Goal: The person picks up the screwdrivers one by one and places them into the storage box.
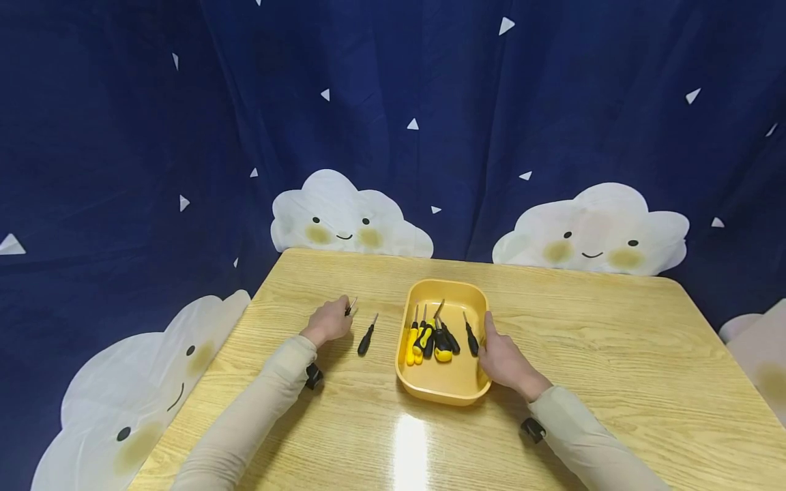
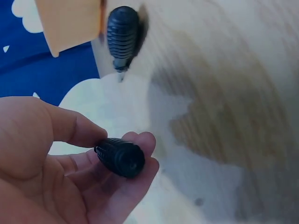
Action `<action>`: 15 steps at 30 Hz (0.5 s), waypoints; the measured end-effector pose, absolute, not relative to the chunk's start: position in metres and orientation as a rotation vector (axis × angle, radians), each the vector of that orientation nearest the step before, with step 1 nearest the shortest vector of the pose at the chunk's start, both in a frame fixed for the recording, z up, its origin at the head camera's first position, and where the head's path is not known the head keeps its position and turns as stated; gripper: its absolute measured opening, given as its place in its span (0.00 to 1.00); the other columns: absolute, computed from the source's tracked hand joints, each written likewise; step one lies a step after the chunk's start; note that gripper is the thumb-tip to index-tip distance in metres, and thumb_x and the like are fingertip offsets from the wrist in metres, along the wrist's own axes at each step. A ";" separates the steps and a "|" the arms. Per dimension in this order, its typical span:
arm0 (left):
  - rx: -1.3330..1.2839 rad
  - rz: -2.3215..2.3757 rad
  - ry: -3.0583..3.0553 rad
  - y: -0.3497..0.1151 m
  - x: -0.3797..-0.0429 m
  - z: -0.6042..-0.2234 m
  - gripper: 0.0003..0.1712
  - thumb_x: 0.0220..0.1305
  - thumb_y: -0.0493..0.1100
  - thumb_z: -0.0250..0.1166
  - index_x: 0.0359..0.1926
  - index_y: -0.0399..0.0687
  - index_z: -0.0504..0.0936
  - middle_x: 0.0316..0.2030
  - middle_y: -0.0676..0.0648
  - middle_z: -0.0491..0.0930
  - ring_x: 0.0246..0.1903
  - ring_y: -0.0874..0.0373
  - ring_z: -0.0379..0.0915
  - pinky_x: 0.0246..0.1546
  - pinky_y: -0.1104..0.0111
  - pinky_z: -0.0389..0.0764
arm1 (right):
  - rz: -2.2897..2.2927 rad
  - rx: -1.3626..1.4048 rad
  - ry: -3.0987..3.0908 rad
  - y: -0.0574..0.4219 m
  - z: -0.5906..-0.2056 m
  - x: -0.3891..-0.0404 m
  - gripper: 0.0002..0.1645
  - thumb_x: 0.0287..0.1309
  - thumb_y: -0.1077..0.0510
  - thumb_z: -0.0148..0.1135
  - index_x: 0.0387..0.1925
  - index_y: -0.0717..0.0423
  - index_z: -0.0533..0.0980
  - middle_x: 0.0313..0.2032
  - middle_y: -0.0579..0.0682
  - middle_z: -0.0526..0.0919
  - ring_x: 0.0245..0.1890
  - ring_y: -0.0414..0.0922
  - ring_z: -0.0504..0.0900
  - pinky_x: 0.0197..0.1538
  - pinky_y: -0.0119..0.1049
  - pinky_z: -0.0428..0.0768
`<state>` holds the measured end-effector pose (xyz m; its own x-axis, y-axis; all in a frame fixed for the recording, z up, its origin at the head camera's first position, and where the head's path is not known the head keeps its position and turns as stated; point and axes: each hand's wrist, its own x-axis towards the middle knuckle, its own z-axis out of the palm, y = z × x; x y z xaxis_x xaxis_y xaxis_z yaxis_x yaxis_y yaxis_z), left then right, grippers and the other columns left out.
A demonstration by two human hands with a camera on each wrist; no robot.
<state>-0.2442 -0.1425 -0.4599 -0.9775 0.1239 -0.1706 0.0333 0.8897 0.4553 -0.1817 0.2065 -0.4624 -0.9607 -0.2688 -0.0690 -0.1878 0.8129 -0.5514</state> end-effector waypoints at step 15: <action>0.187 1.177 2.669 -0.132 -0.248 -0.442 0.12 0.68 0.37 0.49 0.51 0.38 0.68 0.26 0.36 0.80 0.14 0.54 0.67 0.12 0.70 0.61 | -0.837 -0.387 2.872 0.207 -0.462 -0.181 0.44 0.65 0.64 0.45 0.69 0.73 0.31 0.14 0.50 0.69 0.10 0.42 0.68 0.16 0.35 0.70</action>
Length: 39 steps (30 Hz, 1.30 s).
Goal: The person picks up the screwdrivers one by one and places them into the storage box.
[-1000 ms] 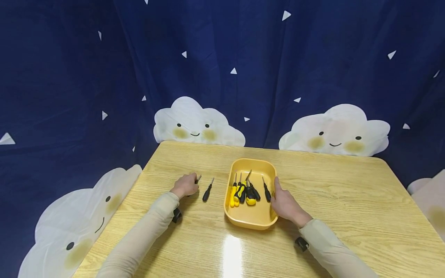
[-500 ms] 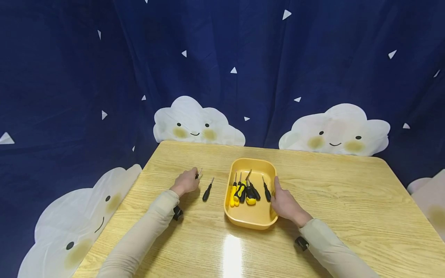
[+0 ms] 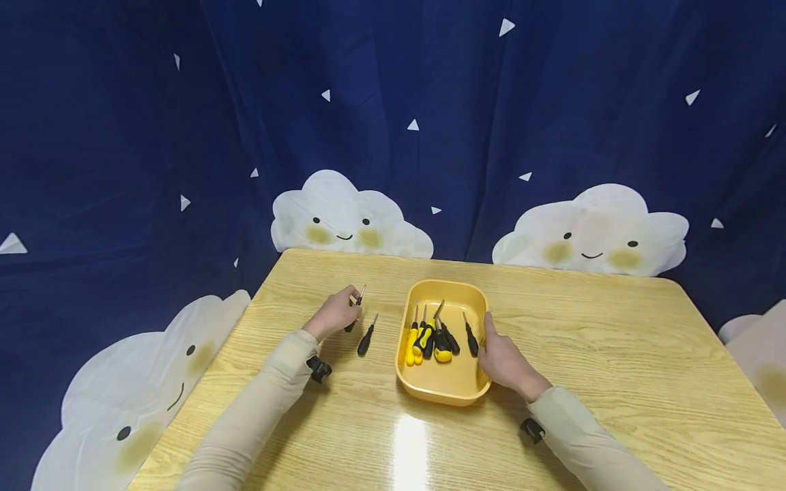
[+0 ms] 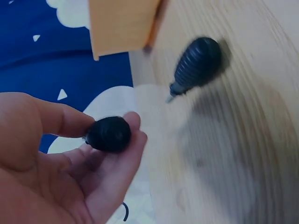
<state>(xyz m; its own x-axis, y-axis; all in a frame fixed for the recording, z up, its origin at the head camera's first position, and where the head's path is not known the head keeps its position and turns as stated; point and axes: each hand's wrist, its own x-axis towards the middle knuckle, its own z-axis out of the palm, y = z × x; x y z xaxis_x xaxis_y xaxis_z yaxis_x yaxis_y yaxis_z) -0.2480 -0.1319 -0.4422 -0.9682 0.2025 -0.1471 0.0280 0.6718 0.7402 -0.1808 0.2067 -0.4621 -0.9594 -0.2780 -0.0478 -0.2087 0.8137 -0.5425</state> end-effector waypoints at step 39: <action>0.073 1.929 1.963 -0.072 -0.258 -0.426 0.16 0.67 0.34 0.51 0.54 0.37 0.64 0.48 0.29 0.75 0.44 0.40 0.78 0.36 0.59 0.83 | -0.854 -0.368 2.851 0.208 -0.464 -0.182 0.44 0.66 0.64 0.44 0.70 0.70 0.30 0.14 0.51 0.69 0.11 0.41 0.67 0.17 0.35 0.70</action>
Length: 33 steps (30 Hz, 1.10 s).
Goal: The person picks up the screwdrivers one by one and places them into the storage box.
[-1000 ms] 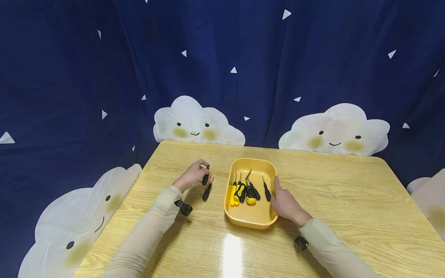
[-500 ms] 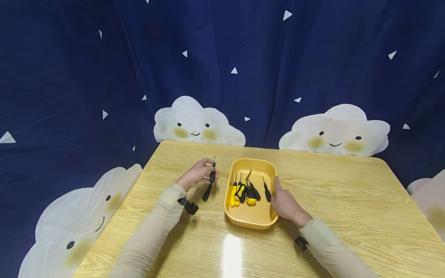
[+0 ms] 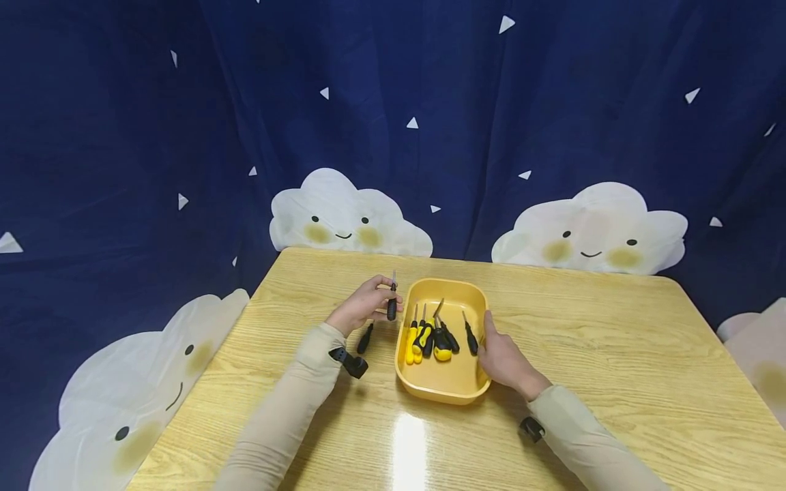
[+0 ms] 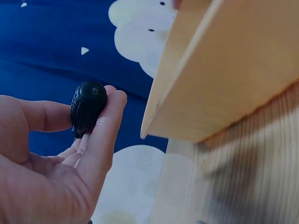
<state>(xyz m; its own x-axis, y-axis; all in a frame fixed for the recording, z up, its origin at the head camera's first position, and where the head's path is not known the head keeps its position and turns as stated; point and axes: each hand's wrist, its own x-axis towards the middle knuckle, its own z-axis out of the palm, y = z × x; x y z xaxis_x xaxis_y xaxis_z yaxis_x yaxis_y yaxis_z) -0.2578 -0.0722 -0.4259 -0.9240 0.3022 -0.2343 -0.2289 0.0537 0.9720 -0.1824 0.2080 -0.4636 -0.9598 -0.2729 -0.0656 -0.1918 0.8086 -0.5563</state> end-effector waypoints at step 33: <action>0.064 1.867 1.922 -0.004 -0.256 -0.419 0.16 0.66 0.33 0.52 0.53 0.35 0.64 0.45 0.32 0.77 0.38 0.47 0.81 0.37 0.57 0.83 | -0.853 -0.342 2.856 0.207 -0.466 -0.184 0.44 0.65 0.63 0.45 0.70 0.70 0.32 0.15 0.51 0.69 0.11 0.41 0.67 0.17 0.35 0.70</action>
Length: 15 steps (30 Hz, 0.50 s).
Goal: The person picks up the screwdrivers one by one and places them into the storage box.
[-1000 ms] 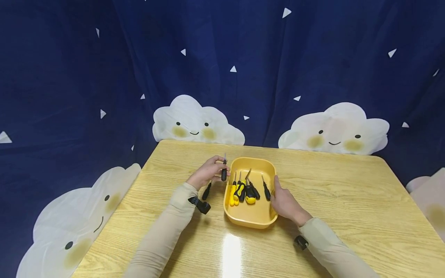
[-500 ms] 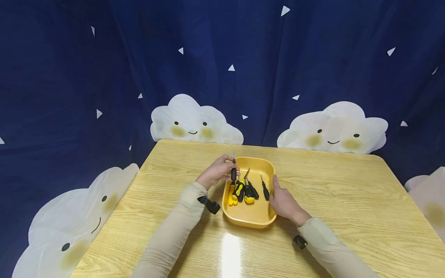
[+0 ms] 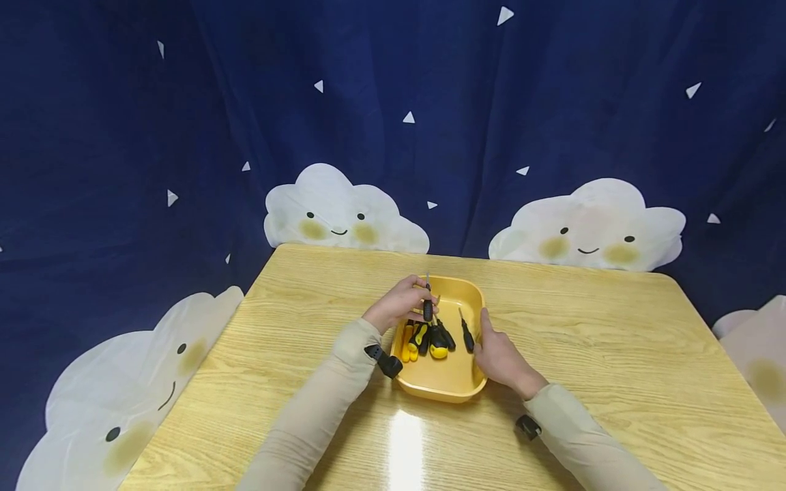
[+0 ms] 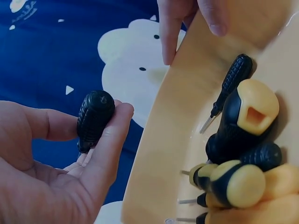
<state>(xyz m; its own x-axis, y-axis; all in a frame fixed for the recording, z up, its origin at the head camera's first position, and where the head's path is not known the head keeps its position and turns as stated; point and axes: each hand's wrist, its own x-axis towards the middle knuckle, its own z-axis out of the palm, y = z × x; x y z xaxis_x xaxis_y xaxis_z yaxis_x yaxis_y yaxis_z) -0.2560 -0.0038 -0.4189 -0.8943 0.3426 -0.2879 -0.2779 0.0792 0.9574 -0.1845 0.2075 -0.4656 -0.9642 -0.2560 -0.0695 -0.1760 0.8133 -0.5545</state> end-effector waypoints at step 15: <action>0.056 1.790 1.957 0.016 -0.259 -0.419 0.12 0.66 0.32 0.51 0.51 0.36 0.65 0.42 0.33 0.79 0.38 0.45 0.81 0.37 0.56 0.83 | -0.866 -0.341 2.855 0.206 -0.463 -0.183 0.45 0.65 0.64 0.46 0.70 0.70 0.31 0.15 0.51 0.69 0.11 0.41 0.68 0.17 0.35 0.70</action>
<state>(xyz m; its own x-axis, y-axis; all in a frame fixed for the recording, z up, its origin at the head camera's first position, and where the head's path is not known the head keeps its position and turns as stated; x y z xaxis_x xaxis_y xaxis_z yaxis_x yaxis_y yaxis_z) -0.2593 0.0157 -0.4192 -0.8821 0.3460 -0.3198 -0.2876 0.1423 0.9471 -0.1833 0.2063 -0.4629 -0.9647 -0.2548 -0.0660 -0.1751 0.8086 -0.5616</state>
